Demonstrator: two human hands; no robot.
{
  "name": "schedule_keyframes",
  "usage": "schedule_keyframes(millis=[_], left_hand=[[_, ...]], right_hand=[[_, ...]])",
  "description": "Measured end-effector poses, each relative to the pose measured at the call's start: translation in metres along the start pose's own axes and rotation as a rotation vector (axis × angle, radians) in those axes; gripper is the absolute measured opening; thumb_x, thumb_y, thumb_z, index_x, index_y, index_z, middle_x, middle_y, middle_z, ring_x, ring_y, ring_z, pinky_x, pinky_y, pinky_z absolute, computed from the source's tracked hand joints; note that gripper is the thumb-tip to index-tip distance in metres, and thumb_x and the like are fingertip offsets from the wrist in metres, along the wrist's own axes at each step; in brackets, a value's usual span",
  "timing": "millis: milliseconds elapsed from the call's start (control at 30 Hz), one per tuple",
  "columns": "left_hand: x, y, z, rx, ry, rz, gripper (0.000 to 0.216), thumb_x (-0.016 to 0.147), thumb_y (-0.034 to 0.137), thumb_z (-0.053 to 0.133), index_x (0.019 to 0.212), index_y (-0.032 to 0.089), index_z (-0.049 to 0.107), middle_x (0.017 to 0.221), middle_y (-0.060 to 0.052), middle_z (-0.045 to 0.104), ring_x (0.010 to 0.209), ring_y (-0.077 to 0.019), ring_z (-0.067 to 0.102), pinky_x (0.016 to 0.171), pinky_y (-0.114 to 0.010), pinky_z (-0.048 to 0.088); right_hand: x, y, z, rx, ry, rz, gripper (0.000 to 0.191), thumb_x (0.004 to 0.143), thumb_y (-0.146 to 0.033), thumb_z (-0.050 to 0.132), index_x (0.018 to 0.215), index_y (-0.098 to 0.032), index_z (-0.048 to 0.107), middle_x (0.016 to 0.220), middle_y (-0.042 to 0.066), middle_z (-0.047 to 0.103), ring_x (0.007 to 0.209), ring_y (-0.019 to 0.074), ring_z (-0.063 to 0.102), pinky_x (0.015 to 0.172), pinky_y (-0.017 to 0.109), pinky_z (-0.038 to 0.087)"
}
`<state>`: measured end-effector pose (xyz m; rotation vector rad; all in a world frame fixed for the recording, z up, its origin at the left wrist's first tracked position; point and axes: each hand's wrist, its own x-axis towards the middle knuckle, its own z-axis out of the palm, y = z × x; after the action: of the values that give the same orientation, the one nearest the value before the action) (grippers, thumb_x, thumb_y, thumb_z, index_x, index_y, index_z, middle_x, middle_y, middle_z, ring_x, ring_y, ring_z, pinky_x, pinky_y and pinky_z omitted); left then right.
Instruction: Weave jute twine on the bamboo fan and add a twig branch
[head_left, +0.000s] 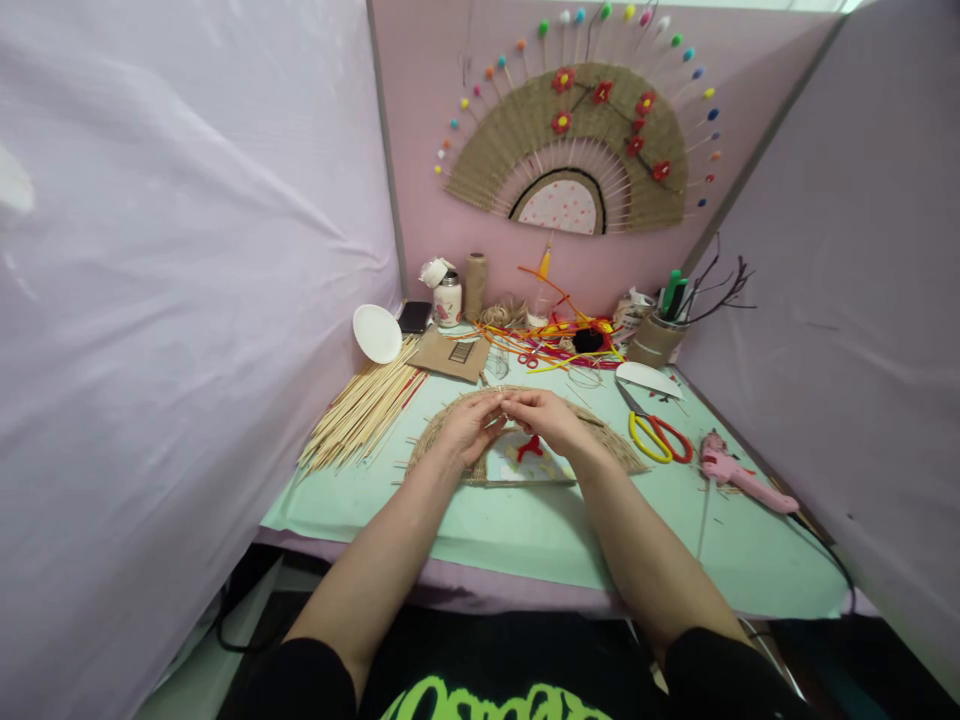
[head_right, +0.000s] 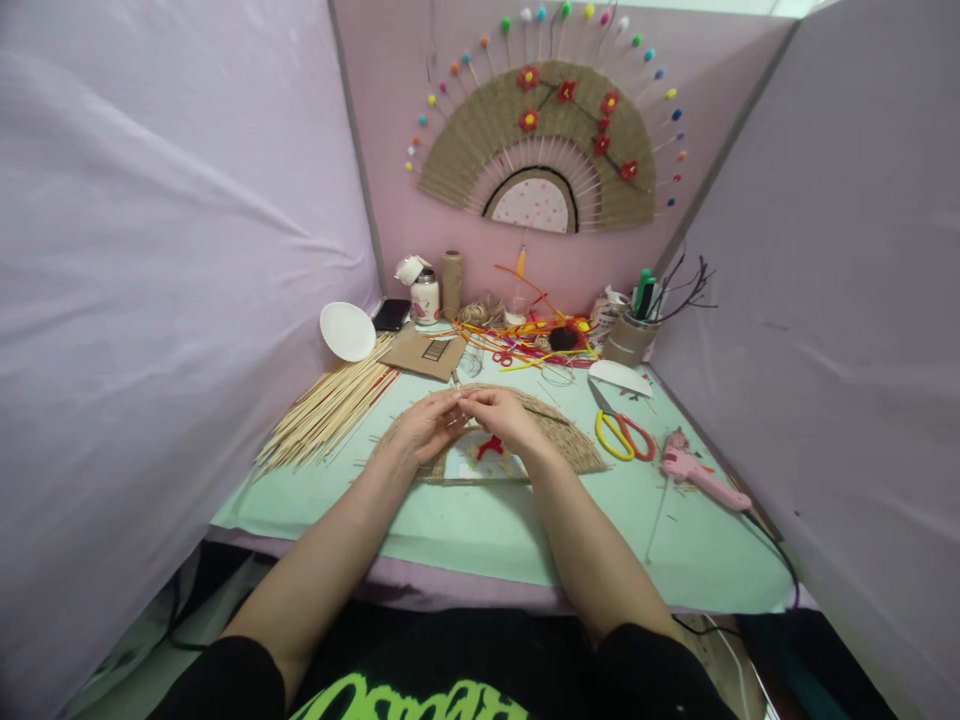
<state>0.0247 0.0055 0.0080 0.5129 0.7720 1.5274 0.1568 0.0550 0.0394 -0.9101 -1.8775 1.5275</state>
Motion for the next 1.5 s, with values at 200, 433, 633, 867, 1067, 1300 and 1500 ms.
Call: schedule_keyframes(millis=[200,433,633,867,1067,1300,1500], left_hand=[[-0.001,0.000,0.002,0.040,0.022,0.064,0.020,0.064,0.023,0.079,0.077,0.013,0.068,0.082,-0.005,0.069,0.077,-0.0124,0.062,0.077,-0.026,0.048],[-0.005,0.000,0.006,0.057,0.011,0.049,0.024,0.064,0.026,0.079,0.080,0.014,0.066,0.068,0.000,0.062,0.058,-0.0065,0.054,0.056,-0.018,0.047],[0.000,-0.002,0.004,0.050,0.049,0.116,0.019,0.066,0.023,0.078,0.074,0.011,0.066,0.060,0.002,0.056,0.051,-0.0024,0.046,0.049,-0.013,0.038],[0.003,0.001,0.003,-0.102,0.125,0.140,0.014,0.070,0.016,0.075,0.074,0.010,0.063,0.066,0.001,0.058,0.055,-0.0022,0.049,0.053,-0.012,0.039],[0.002,0.002,0.003,-0.041,0.126,0.107,0.012,0.071,0.017,0.073,0.077,0.011,0.065,0.066,0.000,0.061,0.058,-0.0045,0.054,0.057,-0.015,0.043],[-0.002,0.000,0.003,0.171,0.127,0.146,0.021,0.066,0.029,0.077,0.077,0.014,0.067,0.072,-0.003,0.067,0.066,-0.0100,0.060,0.064,-0.021,0.045],[-0.005,-0.006,0.007,0.347,0.013,0.132,0.026,0.065,0.037,0.075,0.072,0.013,0.068,0.066,-0.003,0.065,0.060,-0.0103,0.056,0.059,-0.023,0.043]], right_hand=[[0.006,0.007,0.002,-0.088,0.211,-0.136,0.027,0.066,-0.039,0.069,0.075,-0.016,0.060,0.069,0.000,0.060,0.062,0.0123,0.053,0.060,0.025,0.041],[0.008,0.009,0.003,-0.025,0.231,-0.187,0.033,0.063,-0.038,0.073,0.085,-0.018,0.059,0.066,-0.001,0.059,0.060,0.0141,0.056,0.060,0.028,0.046],[0.006,0.005,0.004,0.067,0.219,-0.168,0.028,0.066,-0.038,0.072,0.082,-0.016,0.065,0.075,0.003,0.067,0.069,0.0162,0.061,0.069,0.031,0.049],[0.010,0.010,0.003,0.163,0.254,-0.187,0.028,0.063,-0.033,0.073,0.086,-0.017,0.068,0.079,0.004,0.069,0.072,0.0159,0.062,0.070,0.030,0.050],[0.009,0.008,-0.001,0.117,0.338,-0.236,0.023,0.068,-0.037,0.070,0.080,-0.017,0.070,0.068,0.002,0.065,0.063,0.0139,0.057,0.064,0.028,0.047],[-0.011,-0.012,-0.023,-0.133,-0.063,-0.284,0.019,0.074,-0.035,0.066,0.084,-0.021,0.074,0.087,0.005,0.071,0.080,0.0180,0.062,0.075,0.030,0.046],[0.001,0.002,-0.021,-0.454,0.198,-0.354,0.014,0.078,-0.030,0.062,0.080,-0.022,0.074,0.080,0.005,0.069,0.075,0.0183,0.060,0.072,0.031,0.044]])
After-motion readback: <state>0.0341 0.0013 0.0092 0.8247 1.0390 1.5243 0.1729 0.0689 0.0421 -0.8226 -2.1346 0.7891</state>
